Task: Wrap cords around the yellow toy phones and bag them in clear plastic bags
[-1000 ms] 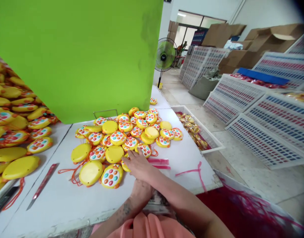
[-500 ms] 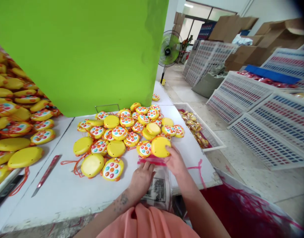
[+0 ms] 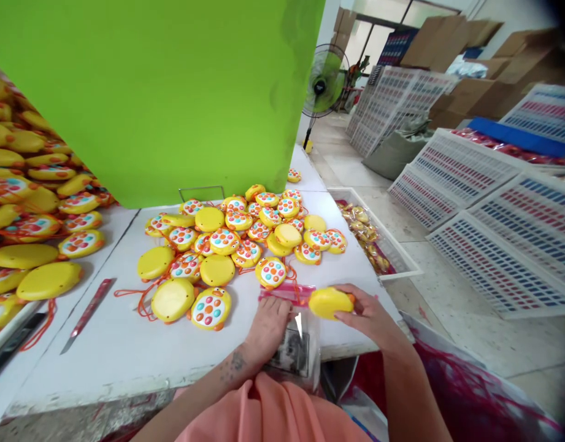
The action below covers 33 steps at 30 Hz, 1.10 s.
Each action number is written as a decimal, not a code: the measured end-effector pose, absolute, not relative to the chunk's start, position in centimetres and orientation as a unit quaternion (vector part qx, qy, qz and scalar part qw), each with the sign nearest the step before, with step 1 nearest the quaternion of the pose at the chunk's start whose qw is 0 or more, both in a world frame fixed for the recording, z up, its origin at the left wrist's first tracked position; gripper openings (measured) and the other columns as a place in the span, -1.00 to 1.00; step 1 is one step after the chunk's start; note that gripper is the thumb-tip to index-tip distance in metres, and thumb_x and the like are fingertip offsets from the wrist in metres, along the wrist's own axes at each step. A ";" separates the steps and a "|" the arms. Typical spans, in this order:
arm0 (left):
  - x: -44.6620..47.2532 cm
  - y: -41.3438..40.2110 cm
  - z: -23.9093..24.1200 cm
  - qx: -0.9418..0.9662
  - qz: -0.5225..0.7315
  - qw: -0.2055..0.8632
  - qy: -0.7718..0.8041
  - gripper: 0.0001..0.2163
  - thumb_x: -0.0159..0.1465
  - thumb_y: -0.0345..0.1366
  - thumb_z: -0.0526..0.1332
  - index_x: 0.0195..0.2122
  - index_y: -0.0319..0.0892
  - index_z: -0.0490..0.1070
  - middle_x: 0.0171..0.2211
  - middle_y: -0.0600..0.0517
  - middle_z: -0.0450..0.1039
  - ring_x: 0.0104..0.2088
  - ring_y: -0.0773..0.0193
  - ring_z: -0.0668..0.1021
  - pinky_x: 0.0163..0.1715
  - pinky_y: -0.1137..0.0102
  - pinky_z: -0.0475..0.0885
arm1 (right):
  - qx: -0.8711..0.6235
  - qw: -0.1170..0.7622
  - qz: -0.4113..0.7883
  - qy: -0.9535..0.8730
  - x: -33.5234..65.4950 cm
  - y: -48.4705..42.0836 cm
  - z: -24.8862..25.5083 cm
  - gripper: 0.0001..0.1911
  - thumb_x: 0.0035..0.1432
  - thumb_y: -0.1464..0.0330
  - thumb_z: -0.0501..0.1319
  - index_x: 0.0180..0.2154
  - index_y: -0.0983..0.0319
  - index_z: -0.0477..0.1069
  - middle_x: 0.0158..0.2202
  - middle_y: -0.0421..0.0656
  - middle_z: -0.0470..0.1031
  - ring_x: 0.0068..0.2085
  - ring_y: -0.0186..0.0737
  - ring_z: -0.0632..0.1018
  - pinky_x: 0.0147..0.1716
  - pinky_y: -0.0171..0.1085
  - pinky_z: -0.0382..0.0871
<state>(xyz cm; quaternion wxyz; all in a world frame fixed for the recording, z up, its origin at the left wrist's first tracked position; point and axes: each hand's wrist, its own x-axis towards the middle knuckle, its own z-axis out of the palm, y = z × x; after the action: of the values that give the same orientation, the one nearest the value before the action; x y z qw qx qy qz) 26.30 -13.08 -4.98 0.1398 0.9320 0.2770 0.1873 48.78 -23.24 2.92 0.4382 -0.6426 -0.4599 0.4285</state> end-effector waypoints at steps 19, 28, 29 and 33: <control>25.7 -13.1 -4.0 0.903 0.309 0.187 0.231 -0.83 0.37 -0.38 0.04 -0.14 -0.17 0.42 -0.04 -0.09 0.40 0.04 0.12 0.38 0.08 0.13 0.28 | -0.602 0.401 0.353 -0.593 42.4 -17.0 -1.1 -0.64 0.31 0.19 0.05 0.01 0.14 0.48 0.03 -0.08 0.51 0.07 -0.11 0.47 0.15 -0.03 0.26; 26.0 -12.4 -3.6 0.863 0.291 0.335 0.244 -0.86 0.36 -0.35 0.06 -0.20 -0.16 0.40 0.13 -0.12 0.32 0.17 0.13 0.34 0.16 0.11 0.29 | -0.784 0.303 0.260 -0.475 45.7 -21.2 -1.0 -0.58 0.28 0.11 0.01 -0.04 0.17 0.47 -0.55 -0.21 0.49 -0.45 -0.12 0.53 -0.35 -0.18 0.37; 26.0 -12.2 -3.3 0.858 0.283 0.352 0.245 -0.87 0.35 -0.36 0.07 -0.21 -0.15 0.41 0.12 -0.11 0.33 0.16 0.14 0.35 0.15 0.12 0.29 | -0.779 0.311 0.269 -0.474 45.3 -21.4 -1.2 -0.59 0.27 0.15 0.03 0.02 0.16 0.43 -0.50 -0.20 0.52 -0.42 -0.12 0.54 -0.33 -0.19 0.38; 25.9 -11.7 -1.7 0.850 0.237 0.396 0.253 -0.88 0.33 -0.37 0.09 -0.25 -0.16 0.41 -0.09 -0.08 0.45 -0.04 0.17 0.46 0.00 0.24 0.38 | -0.763 0.384 0.253 -0.454 42.7 -21.1 -2.1 -0.54 0.23 0.29 0.05 0.15 0.18 0.31 -0.28 -0.13 0.58 -0.32 -0.14 0.55 -0.27 -0.19 0.40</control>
<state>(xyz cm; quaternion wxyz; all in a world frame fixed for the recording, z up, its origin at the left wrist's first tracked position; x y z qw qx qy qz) 25.92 -11.72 -1.72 0.3962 0.8502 0.2528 0.2373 42.71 -21.09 -2.06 0.3843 -0.7628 -0.4545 0.2527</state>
